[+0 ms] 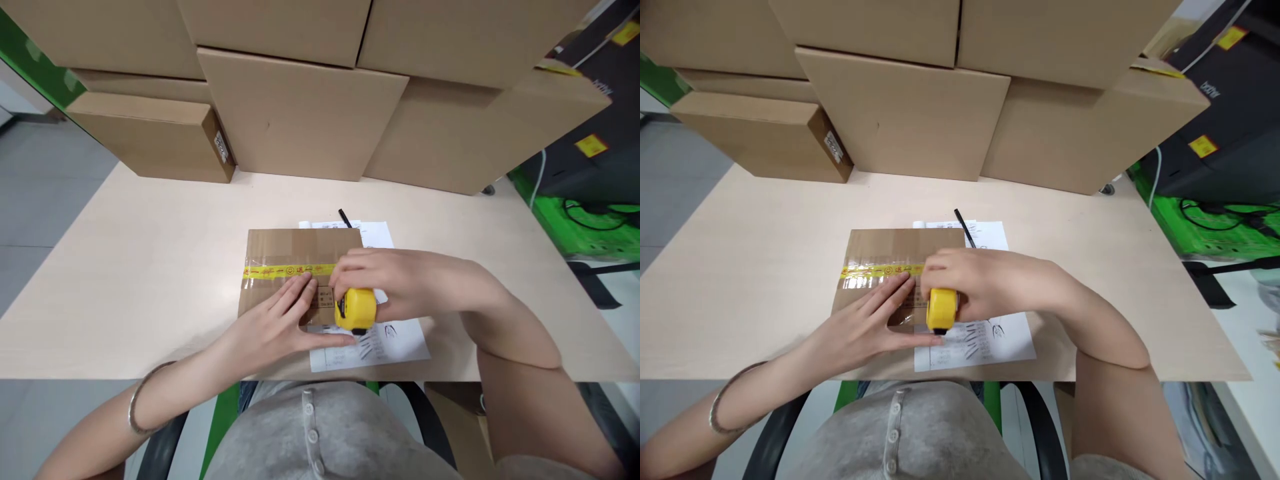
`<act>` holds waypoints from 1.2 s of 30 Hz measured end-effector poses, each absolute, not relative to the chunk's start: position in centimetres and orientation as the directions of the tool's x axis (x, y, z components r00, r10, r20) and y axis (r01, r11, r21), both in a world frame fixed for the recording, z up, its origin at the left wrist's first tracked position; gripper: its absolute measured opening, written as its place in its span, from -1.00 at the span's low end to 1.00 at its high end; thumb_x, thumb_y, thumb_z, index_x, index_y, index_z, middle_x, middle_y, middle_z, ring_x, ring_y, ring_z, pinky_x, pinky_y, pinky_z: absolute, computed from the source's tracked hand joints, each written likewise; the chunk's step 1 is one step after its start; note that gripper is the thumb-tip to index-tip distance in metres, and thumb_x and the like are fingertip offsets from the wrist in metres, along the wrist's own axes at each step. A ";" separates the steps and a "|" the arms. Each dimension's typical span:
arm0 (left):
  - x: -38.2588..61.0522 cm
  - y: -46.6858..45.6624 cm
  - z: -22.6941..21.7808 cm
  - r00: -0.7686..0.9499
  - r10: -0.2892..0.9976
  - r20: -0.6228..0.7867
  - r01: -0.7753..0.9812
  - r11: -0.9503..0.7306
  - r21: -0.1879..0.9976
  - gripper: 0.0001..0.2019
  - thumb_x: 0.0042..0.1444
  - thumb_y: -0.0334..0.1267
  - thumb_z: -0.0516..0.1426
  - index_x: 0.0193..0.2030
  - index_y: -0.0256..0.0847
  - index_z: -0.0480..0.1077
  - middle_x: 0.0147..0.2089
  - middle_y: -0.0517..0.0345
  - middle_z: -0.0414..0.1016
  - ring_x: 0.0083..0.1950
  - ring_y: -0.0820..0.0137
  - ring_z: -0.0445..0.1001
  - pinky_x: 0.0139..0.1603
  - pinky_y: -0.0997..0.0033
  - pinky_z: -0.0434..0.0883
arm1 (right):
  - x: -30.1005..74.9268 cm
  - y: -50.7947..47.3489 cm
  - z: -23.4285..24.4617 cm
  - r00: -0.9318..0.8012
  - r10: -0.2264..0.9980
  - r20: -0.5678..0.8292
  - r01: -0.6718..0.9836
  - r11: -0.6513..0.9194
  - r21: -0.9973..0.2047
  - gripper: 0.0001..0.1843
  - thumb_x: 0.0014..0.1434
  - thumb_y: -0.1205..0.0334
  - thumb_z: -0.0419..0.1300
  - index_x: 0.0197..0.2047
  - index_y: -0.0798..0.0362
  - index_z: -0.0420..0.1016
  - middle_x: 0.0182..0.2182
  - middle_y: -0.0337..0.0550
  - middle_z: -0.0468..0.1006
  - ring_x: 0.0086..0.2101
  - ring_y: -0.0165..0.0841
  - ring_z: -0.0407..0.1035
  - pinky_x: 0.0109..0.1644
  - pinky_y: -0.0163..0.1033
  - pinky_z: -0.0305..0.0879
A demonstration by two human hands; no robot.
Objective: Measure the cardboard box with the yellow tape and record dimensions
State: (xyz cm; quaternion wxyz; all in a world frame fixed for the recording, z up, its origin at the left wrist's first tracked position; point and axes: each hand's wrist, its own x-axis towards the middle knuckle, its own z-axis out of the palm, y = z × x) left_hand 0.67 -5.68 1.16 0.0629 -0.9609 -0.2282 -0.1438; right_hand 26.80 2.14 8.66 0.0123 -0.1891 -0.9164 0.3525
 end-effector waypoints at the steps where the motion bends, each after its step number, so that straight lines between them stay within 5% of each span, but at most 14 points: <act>1: 0.2 -5.7 1.4 0.851 0.406 0.334 0.432 -0.902 -0.004 -0.20 0.33 -0.30 0.15 0.53 0.34 -0.18 0.49 -0.05 0.15 0.46 -0.02 0.25 0.26 -0.04 0.46 | 27.6 2.3 8.6 -0.898 0.426 -0.111 0.380 0.621 -0.685 -0.73 0.20 0.26 0.28 -0.01 0.01 0.49 -0.07 -0.09 0.56 -0.08 -0.25 0.42 -0.05 -0.17 0.34; 4: -1.9 -5.6 1.4 0.726 0.413 0.550 0.372 -0.908 0.191 -0.31 0.35 -0.12 0.10 0.54 0.22 -0.08 0.57 0.05 -0.02 0.52 -0.02 0.10 0.37 -0.10 0.37 | 30.1 2.8 7.7 -0.653 0.750 -0.108 0.527 0.347 -0.776 -0.69 0.17 0.12 0.34 -0.03 -0.04 0.50 -0.13 -0.17 0.57 -0.19 -0.30 0.43 -0.18 -0.21 0.33; 7: -4.1 -4.6 -0.3 0.258 0.688 0.678 0.535 -0.686 0.493 -0.42 0.38 -0.08 0.02 0.50 -0.06 0.13 0.45 -0.04 0.24 0.45 0.05 0.23 0.44 -0.09 0.26 | 31.4 3.0 5.8 -0.320 0.937 -0.142 0.456 0.021 -0.890 -0.65 0.23 -0.06 0.29 -0.01 -0.06 0.49 -0.16 -0.18 0.55 -0.30 -0.37 0.36 -0.30 -0.26 0.27; 10: -4.7 -2.9 -2.3 -0.095 0.964 0.249 0.396 -0.193 0.898 -0.49 0.42 0.04 -0.06 0.41 -0.05 0.29 0.39 -0.05 0.34 0.42 0.00 0.27 0.39 -0.20 0.28 | 31.2 2.6 4.0 -0.200 0.945 -0.257 0.348 -0.177 -0.921 -0.60 0.20 -0.11 0.30 -0.02 -0.04 0.49 -0.18 -0.20 0.51 -0.37 -0.44 0.28 -0.32 -0.29 0.26; 12: -4.0 -1.8 -2.8 0.010 0.999 -0.036 0.149 0.035 0.988 -0.43 0.39 0.16 -0.10 0.29 -0.10 0.43 0.28 -0.08 0.48 0.38 -0.05 0.34 0.30 -0.17 0.39 | 31.0 1.9 3.5 -0.212 0.936 -0.282 0.307 -0.210 -0.928 -0.62 0.18 -0.09 0.34 -0.05 -0.04 0.50 -0.18 -0.21 0.50 -0.38 -0.46 0.26 -0.32 -0.30 0.28; 15: -2.7 -0.9 -2.5 0.218 0.966 -0.136 -0.027 0.146 0.989 -0.35 0.34 0.28 -0.14 0.15 -0.12 0.52 0.14 -0.06 0.59 0.35 -0.04 0.38 0.22 -0.04 0.48 | 31.3 0.2 3.7 -0.194 0.960 -0.202 0.249 -0.151 -0.957 -0.67 0.18 -0.05 0.35 -0.08 -0.07 0.49 -0.22 -0.23 0.49 -0.35 -0.43 0.30 -0.33 -0.31 0.30; 19: -2.0 -0.8 -2.4 0.091 0.977 0.192 -0.152 -0.177 0.972 -0.43 0.35 0.26 -0.10 0.24 0.00 0.42 0.25 0.06 0.48 0.35 0.13 0.37 0.30 0.12 0.40 | 33.2 -2.6 4.6 -0.145 0.987 -0.067 0.165 -0.043 -0.985 -0.71 0.15 0.01 0.38 -0.12 -0.12 0.47 -0.22 -0.22 0.53 -0.26 -0.36 0.41 -0.22 -0.27 0.38; 23: -2.8 -0.8 -3.7 -0.011 0.889 0.458 -0.112 -0.456 0.883 -0.51 0.29 0.18 0.09 0.28 0.10 0.34 0.31 0.08 0.32 0.29 0.17 0.35 0.30 0.09 0.37 | 35.2 -4.8 5.1 -0.294 0.952 -0.086 0.237 -0.014 -0.972 -0.74 0.15 0.10 0.39 -0.17 -0.15 0.40 -0.09 -0.20 0.59 -0.03 -0.23 0.49 -0.08 -0.20 0.45; 28: -3.8 -0.4 -4.2 0.081 0.909 0.409 0.079 -0.415 0.906 -0.48 0.15 0.13 0.21 0.22 0.05 0.42 0.22 0.03 0.28 0.38 0.01 0.15 0.48 -0.09 0.04 | 35.6 -4.9 6.2 -0.466 0.878 -0.106 0.443 0.129 -0.887 -0.57 0.20 0.15 0.35 0.12 -0.24 0.41 0.15 -0.17 0.50 0.00 -0.22 0.49 -0.04 -0.17 0.50; 33: -2.9 0.6 -3.6 0.126 0.908 0.400 -0.088 -0.391 0.916 -0.46 0.13 0.06 0.23 0.25 0.03 0.39 0.32 0.06 0.33 0.33 0.07 0.27 0.36 0.03 0.25 | 31.9 -2.4 8.5 -0.322 0.929 0.182 0.396 0.307 -0.866 -0.61 0.20 0.15 0.36 0.06 -0.22 0.39 -0.06 -0.22 0.54 -0.16 -0.29 0.50 -0.24 -0.25 0.48; 36: -2.0 0.9 -3.4 0.067 0.913 0.402 -0.165 -0.388 0.907 -0.50 0.16 0.13 0.18 0.16 -0.03 0.46 0.22 0.06 0.44 0.25 0.11 0.37 0.29 0.09 0.33 | 27.6 0.4 9.8 -0.478 0.834 0.275 0.411 0.489 -0.769 -0.48 0.22 0.12 0.34 0.20 -0.13 0.30 -0.02 -0.14 0.54 -0.10 -0.21 0.49 -0.15 -0.17 0.47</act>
